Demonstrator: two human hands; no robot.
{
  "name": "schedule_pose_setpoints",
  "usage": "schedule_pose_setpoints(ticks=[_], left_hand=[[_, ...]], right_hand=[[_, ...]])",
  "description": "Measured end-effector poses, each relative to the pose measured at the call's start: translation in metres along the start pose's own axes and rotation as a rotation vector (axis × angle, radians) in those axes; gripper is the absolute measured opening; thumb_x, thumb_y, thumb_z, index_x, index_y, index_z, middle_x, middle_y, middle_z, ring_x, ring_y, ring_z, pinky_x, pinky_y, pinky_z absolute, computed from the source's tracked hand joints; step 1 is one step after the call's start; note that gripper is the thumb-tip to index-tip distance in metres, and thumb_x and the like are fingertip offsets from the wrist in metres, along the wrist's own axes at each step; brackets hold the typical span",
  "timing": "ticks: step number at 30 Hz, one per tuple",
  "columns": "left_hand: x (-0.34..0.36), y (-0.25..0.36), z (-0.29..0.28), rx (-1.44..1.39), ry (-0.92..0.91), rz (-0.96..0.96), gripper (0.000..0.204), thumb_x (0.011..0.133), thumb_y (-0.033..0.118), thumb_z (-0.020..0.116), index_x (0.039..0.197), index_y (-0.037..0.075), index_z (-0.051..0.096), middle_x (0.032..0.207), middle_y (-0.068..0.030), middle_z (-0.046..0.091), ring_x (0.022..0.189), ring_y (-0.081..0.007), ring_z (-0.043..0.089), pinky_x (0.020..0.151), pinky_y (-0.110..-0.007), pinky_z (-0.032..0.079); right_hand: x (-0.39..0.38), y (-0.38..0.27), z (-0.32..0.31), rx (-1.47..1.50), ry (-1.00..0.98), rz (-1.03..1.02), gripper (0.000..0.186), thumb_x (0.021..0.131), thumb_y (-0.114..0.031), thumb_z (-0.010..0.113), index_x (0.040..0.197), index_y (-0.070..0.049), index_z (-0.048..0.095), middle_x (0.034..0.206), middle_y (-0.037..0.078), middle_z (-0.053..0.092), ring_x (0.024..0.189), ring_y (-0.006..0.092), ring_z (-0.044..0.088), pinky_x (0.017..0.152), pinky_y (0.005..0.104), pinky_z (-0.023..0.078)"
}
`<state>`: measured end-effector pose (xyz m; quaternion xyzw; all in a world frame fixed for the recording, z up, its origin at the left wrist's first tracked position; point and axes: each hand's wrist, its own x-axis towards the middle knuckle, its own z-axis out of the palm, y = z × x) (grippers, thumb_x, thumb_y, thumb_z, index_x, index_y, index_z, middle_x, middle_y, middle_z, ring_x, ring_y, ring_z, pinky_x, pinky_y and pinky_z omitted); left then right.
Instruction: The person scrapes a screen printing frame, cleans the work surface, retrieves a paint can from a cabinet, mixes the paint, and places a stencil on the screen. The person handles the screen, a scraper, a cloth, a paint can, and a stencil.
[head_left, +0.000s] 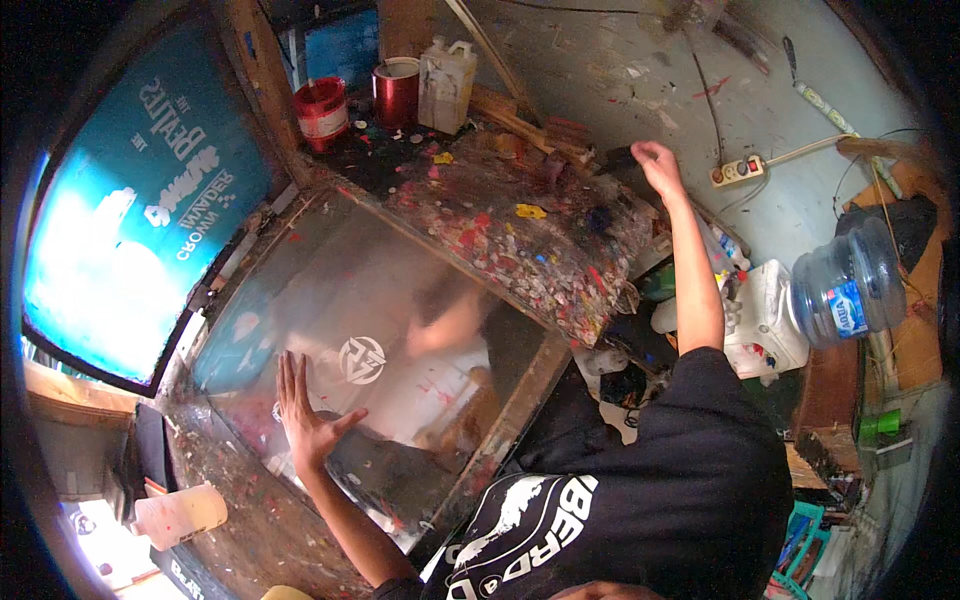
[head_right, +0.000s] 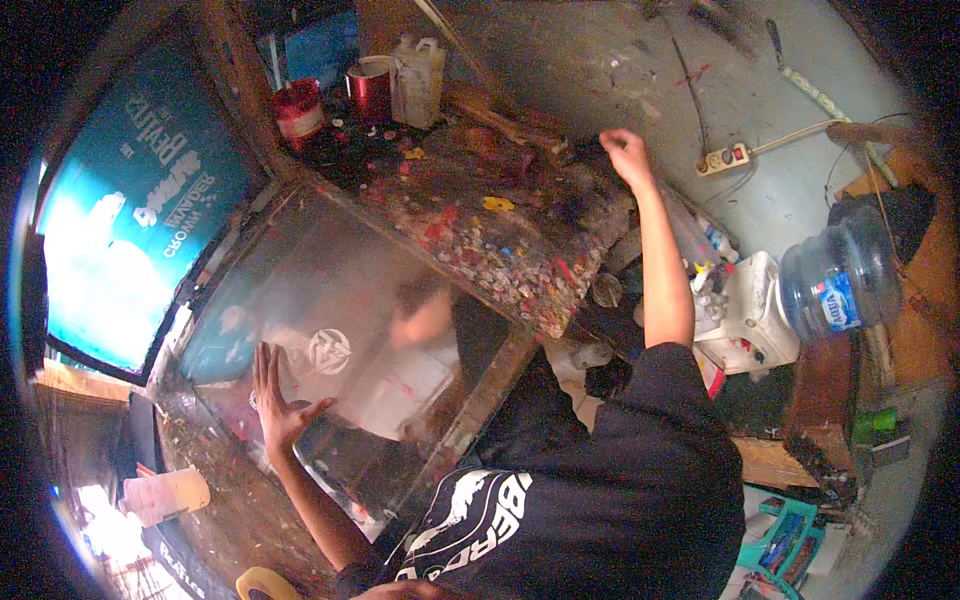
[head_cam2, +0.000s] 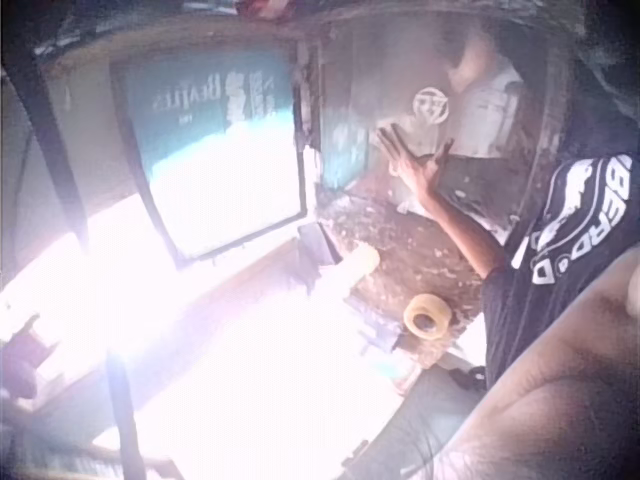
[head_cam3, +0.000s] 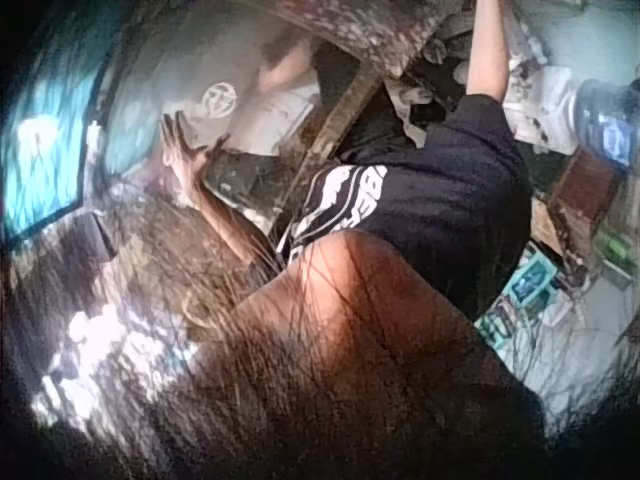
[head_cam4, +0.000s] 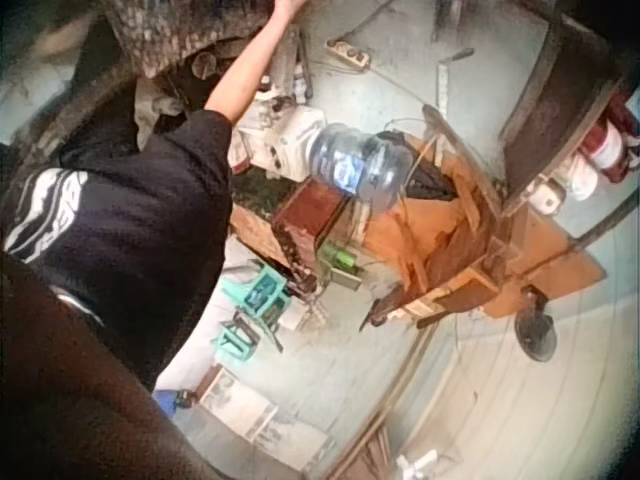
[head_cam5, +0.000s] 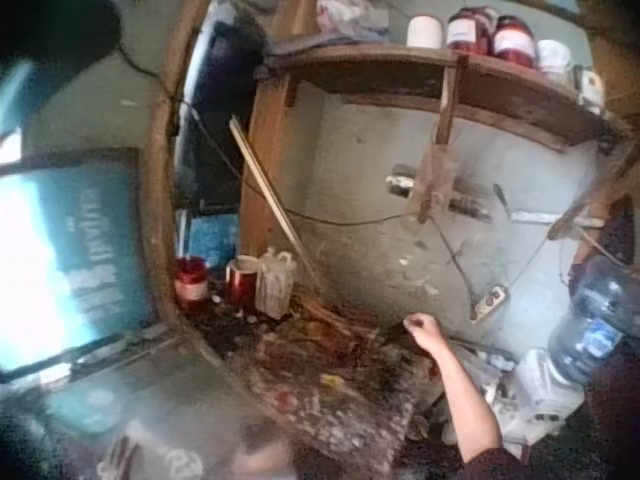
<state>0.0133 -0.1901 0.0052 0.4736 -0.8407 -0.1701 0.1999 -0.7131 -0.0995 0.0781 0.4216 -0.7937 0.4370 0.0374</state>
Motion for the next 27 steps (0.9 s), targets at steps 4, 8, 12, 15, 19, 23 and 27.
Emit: schedule_pose_setpoints(ticks=[4, 8, 12, 15, 19, 23, 27], left_hand=[[0.0, -0.003, 0.002, 0.009, 0.016, 0.015, 0.126, 0.052, 0.056, 0.093, 0.158, 0.015, 0.039, 0.168, -0.0169, 0.026, 0.154, -0.0382, 0.025, 0.122, -0.056, 0.026], [0.0, -0.006, 0.004, -0.01, 0.045, 0.047, 0.127, 0.051, 0.056, 0.093, 0.158, 0.014, 0.039, 0.168, -0.0165, 0.026, 0.155, -0.0384, 0.024, 0.123, -0.054, 0.026], [0.0, -0.005, 0.004, -0.018, 0.002, -0.023, 0.127, 0.05, 0.056, 0.094, 0.158, 0.016, 0.04, 0.168, -0.0157, 0.027, 0.155, -0.0379, 0.023, 0.124, -0.054, 0.025], [-0.001, -0.006, 0.003, -0.011, 0.009, -0.018, 0.128, 0.049, 0.056, 0.094, 0.158, 0.017, 0.04, 0.168, -0.0159, 0.026, 0.155, -0.0375, 0.023, 0.124, -0.053, 0.025], [0.0, -0.008, 0.005, -0.008, -0.015, -0.036, 0.129, 0.049, 0.06, 0.093, 0.158, 0.017, 0.04, 0.168, -0.0168, 0.026, 0.155, -0.037, 0.022, 0.124, -0.053, 0.025], [-0.003, -0.01, 0.006, 0.0, 0.006, -0.022, 0.129, 0.051, 0.067, 0.09, 0.158, 0.016, 0.039, 0.168, -0.0171, 0.024, 0.156, -0.0368, 0.021, 0.125, -0.053, 0.024], [-0.003, -0.008, 0.006, 0.0, -0.002, -0.026, 0.132, 0.052, 0.069, 0.088, 0.159, 0.013, 0.036, 0.168, -0.0175, 0.023, 0.156, -0.0359, 0.021, 0.126, -0.051, 0.023]], right_hand=[[0.006, -0.009, -0.019, 0.484, 0.16, 0.229, 0.035, 0.097, -0.033, 0.07, 0.114, -0.003, 0.073, 0.107, 0.006, 0.074, 0.104, 0.0158, 0.065, 0.092, 0.0324, 0.049], [-0.001, -0.003, -0.013, 0.309, -0.023, 0.216, 0.035, 0.098, -0.032, 0.068, 0.117, -0.003, 0.071, 0.11, 0.005, 0.073, 0.105, 0.0146, 0.063, 0.091, 0.0309, 0.047], [-0.007, 0.009, 0.001, 0.301, -0.062, 0.255, 0.036, 0.098, -0.034, 0.067, 0.117, -0.003, 0.071, 0.109, 0.003, 0.071, 0.098, 0.0154, 0.061, 0.088, 0.0319, 0.047], [-0.018, 0.003, 0.011, 0.536, 0.047, 0.373, 0.028, 0.103, -0.028, 0.059, 0.118, -0.005, 0.062, 0.118, 0.006, 0.067, 0.111, 0.0198, 0.064, 0.094, 0.0419, 0.049], [-0.049, -0.044, 0.033, 0.892, -0.182, 0.437, 0.019, 0.102, -0.012, 0.058, 0.119, -0.004, 0.055, 0.114, 0.014, 0.067, 0.096, 0.0262, 0.073, 0.075, 0.0386, 0.059], [-0.09, -0.123, 0.086, 0.828, -0.417, 0.326, 0.031, 0.099, -0.003, 0.059, 0.128, -0.003, 0.049, 0.118, 0.017, 0.066, 0.095, 0.0304, 0.074, 0.071, 0.0386, 0.063], [-0.149, -0.196, 0.168, 0.758, -0.774, -0.023, 0.031, 0.093, 0.006, 0.058, 0.123, 0.0, 0.062, 0.114, 0.014, 0.07, 0.103, 0.0277, 0.072, 0.085, 0.0356, 0.06]])
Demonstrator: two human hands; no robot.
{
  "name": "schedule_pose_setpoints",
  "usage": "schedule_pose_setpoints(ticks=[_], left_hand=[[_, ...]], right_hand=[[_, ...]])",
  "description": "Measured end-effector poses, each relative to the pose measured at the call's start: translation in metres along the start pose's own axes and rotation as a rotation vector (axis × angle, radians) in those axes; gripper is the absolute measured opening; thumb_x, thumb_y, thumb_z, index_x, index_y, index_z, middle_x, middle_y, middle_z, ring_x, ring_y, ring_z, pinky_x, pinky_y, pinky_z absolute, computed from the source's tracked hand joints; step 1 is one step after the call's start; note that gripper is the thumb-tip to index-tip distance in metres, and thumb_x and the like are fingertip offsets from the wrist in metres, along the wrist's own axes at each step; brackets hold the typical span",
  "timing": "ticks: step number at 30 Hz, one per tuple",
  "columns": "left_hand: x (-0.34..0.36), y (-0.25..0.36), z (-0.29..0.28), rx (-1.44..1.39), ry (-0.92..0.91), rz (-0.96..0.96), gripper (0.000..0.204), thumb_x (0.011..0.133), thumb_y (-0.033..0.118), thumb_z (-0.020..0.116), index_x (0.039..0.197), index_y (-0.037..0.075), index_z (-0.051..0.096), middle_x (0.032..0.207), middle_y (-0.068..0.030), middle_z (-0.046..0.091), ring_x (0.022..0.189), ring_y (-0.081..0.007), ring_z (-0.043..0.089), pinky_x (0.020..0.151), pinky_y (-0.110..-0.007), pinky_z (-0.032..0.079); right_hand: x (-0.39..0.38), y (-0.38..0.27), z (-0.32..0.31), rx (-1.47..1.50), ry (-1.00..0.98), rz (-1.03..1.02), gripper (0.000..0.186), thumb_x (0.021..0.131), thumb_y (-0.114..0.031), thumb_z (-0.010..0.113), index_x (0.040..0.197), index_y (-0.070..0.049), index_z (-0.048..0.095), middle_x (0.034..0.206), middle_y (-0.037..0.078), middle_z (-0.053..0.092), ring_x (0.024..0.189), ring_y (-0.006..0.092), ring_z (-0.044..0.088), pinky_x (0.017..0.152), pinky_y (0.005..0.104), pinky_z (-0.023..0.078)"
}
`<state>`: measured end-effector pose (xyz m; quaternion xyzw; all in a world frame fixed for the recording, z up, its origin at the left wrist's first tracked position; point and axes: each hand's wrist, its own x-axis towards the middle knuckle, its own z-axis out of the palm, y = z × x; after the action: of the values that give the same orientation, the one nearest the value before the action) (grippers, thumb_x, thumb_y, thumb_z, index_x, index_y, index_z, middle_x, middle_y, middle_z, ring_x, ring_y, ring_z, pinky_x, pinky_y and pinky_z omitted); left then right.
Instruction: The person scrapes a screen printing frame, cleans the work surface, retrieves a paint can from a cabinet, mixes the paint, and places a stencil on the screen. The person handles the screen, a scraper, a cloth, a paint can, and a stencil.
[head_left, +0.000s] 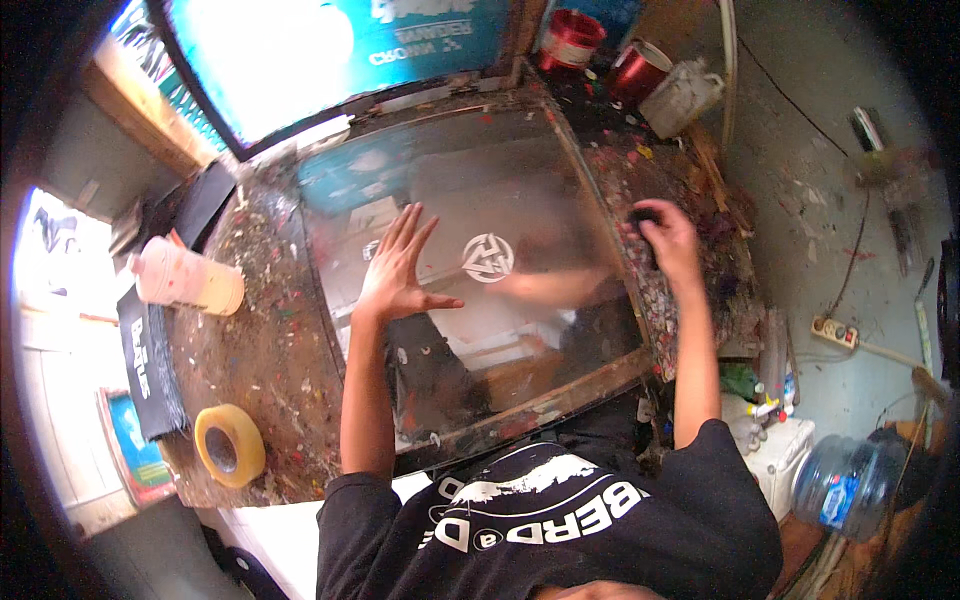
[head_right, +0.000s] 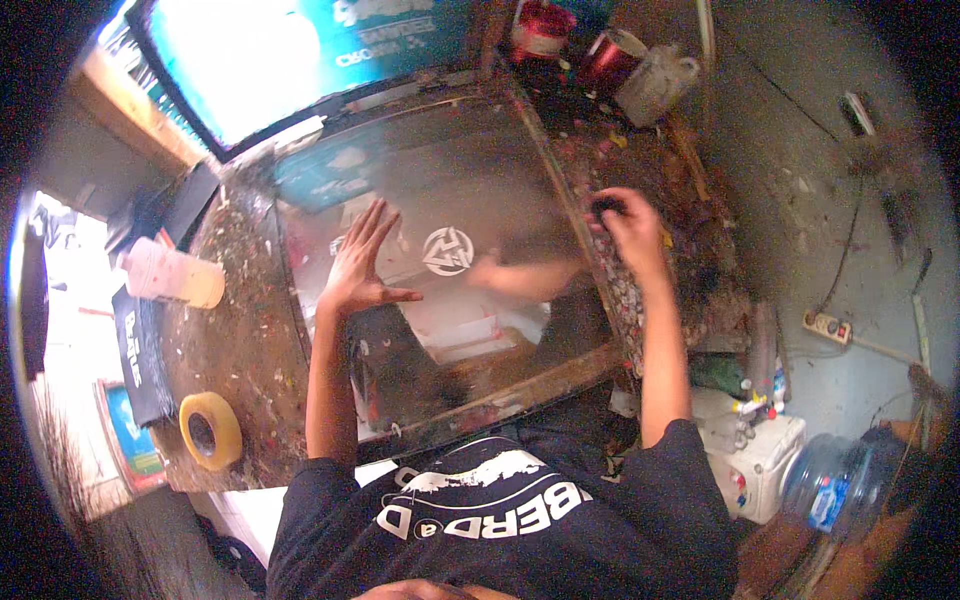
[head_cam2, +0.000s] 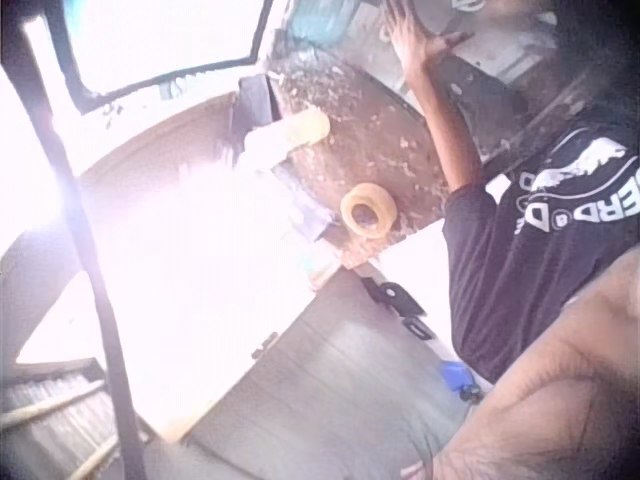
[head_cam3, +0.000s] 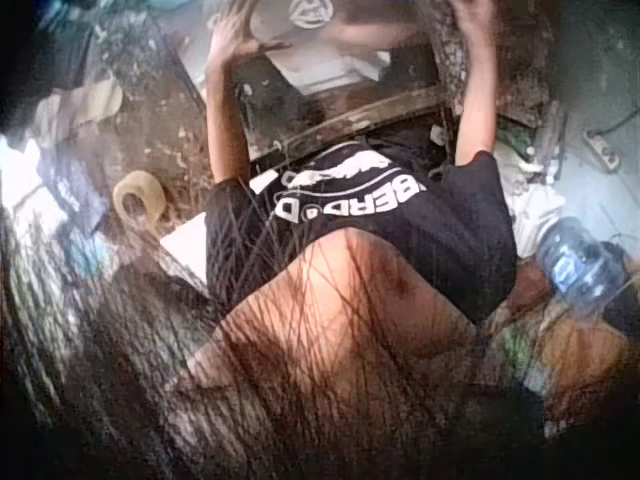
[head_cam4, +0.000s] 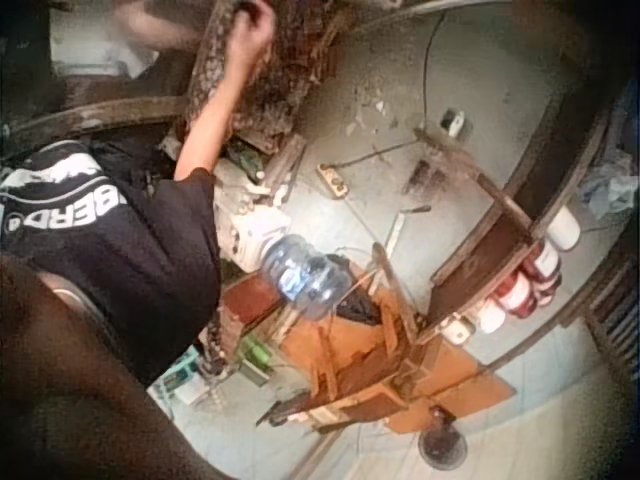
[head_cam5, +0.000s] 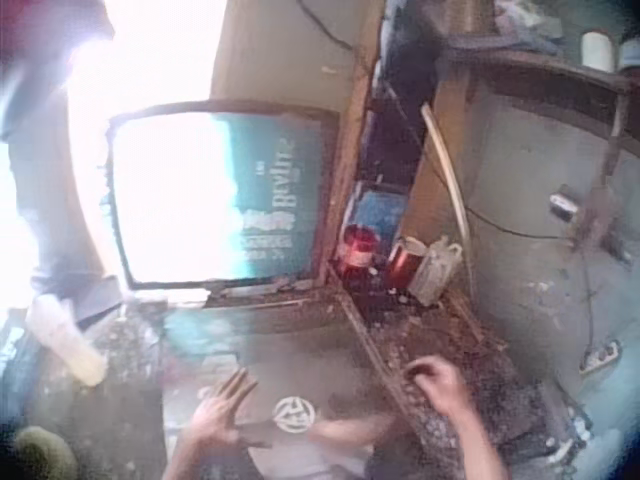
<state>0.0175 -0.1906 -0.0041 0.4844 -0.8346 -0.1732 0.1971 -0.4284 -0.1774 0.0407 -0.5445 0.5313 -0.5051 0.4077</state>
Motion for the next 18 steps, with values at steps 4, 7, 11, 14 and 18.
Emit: schedule_pose_setpoints(ticks=[4, 7, 11, 14, 18], left_hand=[[0.001, 0.001, 0.0, -0.023, 0.013, 0.002, 0.137, 0.051, 0.069, 0.089, 0.16, 0.009, 0.032, 0.168, -0.0187, 0.024, 0.156, -0.0351, 0.02, 0.127, -0.049, 0.022], [0.001, 0.001, 0.001, -0.089, 0.041, -0.005, 0.149, 0.048, 0.068, 0.091, 0.162, 0.005, 0.019, 0.166, -0.0222, 0.024, 0.155, -0.0379, 0.023, 0.127, -0.049, 0.022], [0.001, 0.001, 0.002, -0.158, 0.073, -0.016, 0.155, 0.048, 0.067, 0.092, 0.163, 0.004, 0.01, 0.165, -0.0252, 0.025, 0.154, -0.04, 0.025, 0.127, -0.048, 0.022], [0.001, 0.003, 0.0, -0.097, 0.058, -0.017, 0.155, 0.048, 0.066, 0.092, 0.161, -0.003, 0.012, 0.163, -0.0286, 0.027, 0.153, -0.0394, 0.026, 0.127, -0.045, 0.024], [-0.001, 0.008, -0.003, -0.085, 0.028, -0.053, 0.154, 0.049, 0.067, 0.091, 0.16, -0.003, 0.013, 0.163, -0.0262, 0.028, 0.154, -0.0371, 0.025, 0.127, -0.044, 0.022]], right_hand=[[0.026, 0.002, 0.12, -0.456, -0.222, -0.459, 0.028, 0.083, 0.006, 0.059, 0.105, 0.001, 0.075, 0.113, 0.013, 0.075, 0.107, 0.0261, 0.072, 0.098, 0.0361, 0.055], [0.045, 0.0, 0.205, -0.485, -0.338, -0.471, 0.032, 0.085, 0.003, 0.058, 0.112, -0.001, 0.074, 0.121, 0.017, 0.072, 0.113, 0.0327, 0.069, 0.102, 0.0394, 0.053], [0.034, 0.011, 0.244, -0.628, -0.499, -0.696, 0.037, 0.088, -0.004, 0.059, 0.123, 0.001, 0.069, 0.133, 0.018, 0.066, 0.123, 0.037, 0.063, 0.109, 0.0427, 0.049], [0.019, 0.018, 0.225, -0.74, -0.638, -0.722, 0.041, 0.09, -0.005, 0.058, 0.13, 0.002, 0.065, 0.141, 0.018, 0.061, 0.135, 0.0361, 0.054, 0.115, 0.0437, 0.043], [0.016, 0.0, 0.191, -0.818, -0.547, -0.62, 0.044, 0.095, -0.012, 0.055, 0.136, 0.0, 0.061, 0.148, 0.019, 0.055, 0.142, 0.034, 0.048, 0.121, 0.0449, 0.035]])
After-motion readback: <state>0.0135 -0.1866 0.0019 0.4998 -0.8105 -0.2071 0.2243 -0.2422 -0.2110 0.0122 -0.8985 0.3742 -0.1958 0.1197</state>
